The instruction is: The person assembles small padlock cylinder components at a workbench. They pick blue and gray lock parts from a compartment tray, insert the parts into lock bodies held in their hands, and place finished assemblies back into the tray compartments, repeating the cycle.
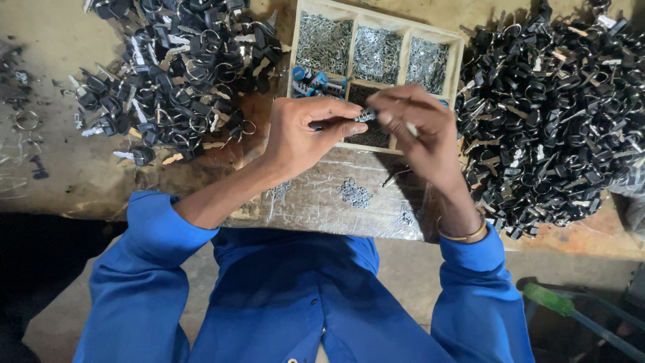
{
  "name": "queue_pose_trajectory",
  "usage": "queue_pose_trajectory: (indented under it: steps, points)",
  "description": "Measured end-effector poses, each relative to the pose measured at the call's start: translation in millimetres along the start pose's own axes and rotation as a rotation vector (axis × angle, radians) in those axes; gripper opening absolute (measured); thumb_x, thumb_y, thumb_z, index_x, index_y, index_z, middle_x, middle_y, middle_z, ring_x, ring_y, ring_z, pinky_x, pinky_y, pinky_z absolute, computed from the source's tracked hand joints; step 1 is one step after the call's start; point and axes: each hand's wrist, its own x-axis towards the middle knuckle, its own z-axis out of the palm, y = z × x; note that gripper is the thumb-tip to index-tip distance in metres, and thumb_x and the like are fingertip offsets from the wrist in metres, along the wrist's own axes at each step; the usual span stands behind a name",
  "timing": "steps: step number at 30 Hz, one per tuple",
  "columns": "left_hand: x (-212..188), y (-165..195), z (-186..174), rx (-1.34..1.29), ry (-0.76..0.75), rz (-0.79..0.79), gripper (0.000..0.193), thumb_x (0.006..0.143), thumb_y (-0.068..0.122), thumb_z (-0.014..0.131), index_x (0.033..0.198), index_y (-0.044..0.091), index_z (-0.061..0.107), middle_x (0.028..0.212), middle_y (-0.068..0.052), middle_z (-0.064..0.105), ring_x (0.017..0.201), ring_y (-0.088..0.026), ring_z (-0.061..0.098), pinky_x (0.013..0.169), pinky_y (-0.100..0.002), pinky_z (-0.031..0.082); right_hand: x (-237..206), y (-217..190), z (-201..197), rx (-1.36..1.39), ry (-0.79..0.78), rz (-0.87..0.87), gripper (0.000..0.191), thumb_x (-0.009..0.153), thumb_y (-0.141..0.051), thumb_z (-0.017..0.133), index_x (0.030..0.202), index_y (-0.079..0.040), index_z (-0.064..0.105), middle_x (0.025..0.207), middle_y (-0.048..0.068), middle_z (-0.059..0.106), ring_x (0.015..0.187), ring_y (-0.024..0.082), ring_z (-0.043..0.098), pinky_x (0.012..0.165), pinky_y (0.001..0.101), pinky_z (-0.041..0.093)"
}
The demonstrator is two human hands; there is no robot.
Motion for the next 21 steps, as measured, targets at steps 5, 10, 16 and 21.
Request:
queue_pose_trajectory:
  steps: [5, 10, 16, 21]
  points:
    - [0, 0, 2, -0.045, 0.019, 0.002, 0.018, 0.089, 0.001, 0.084, 0.105, -0.001, 0.076, 0.105, -0.011, 0.079, 0.097, -0.017, 0.079, 0.084, -0.029, 0.067, 3, 13, 8, -0.651, 0.032, -0.106, 0.020, 0.087, -0.007, 0.083, 0.107, -0.008, 0.080, 0.102, 0.008, 0.063, 0.099, 0.030, 0.057, 0.085, 0.0423, 0.044]
    - [1, 3, 0, 0.001, 0.033, 0.013, 0.019, 0.089, 0.004, 0.086, 0.105, -0.001, 0.076, 0.104, -0.011, 0.079, 0.094, -0.017, 0.079, 0.081, -0.028, 0.066, 1, 15, 6, -0.661, -0.014, -0.046, 0.014, 0.090, -0.010, 0.080, 0.102, -0.011, 0.075, 0.103, 0.006, 0.062, 0.100, 0.029, 0.054, 0.087, 0.0436, 0.035]
    - [3, 4, 1, 0.026, 0.026, -0.004, 0.018, 0.089, 0.005, 0.085, 0.105, 0.000, 0.077, 0.101, -0.010, 0.080, 0.091, -0.015, 0.079, 0.076, -0.027, 0.065, 4, 8, -1, -0.636, 0.001, -0.118, 0.013, 0.094, -0.007, 0.081, 0.104, -0.009, 0.074, 0.105, 0.006, 0.063, 0.098, 0.029, 0.054, 0.089, 0.0425, 0.034]
    - [2, 4, 1, -0.001, 0.017, -0.010, 0.018, 0.090, 0.005, 0.084, 0.105, 0.000, 0.076, 0.102, -0.010, 0.080, 0.091, -0.015, 0.079, 0.077, -0.026, 0.066, 4, 2, -5, -0.281, 0.030, -0.115, 0.015, 0.098, -0.002, 0.079, 0.111, -0.004, 0.072, 0.110, 0.009, 0.065, 0.104, 0.024, 0.063, 0.093, 0.0351, 0.046]
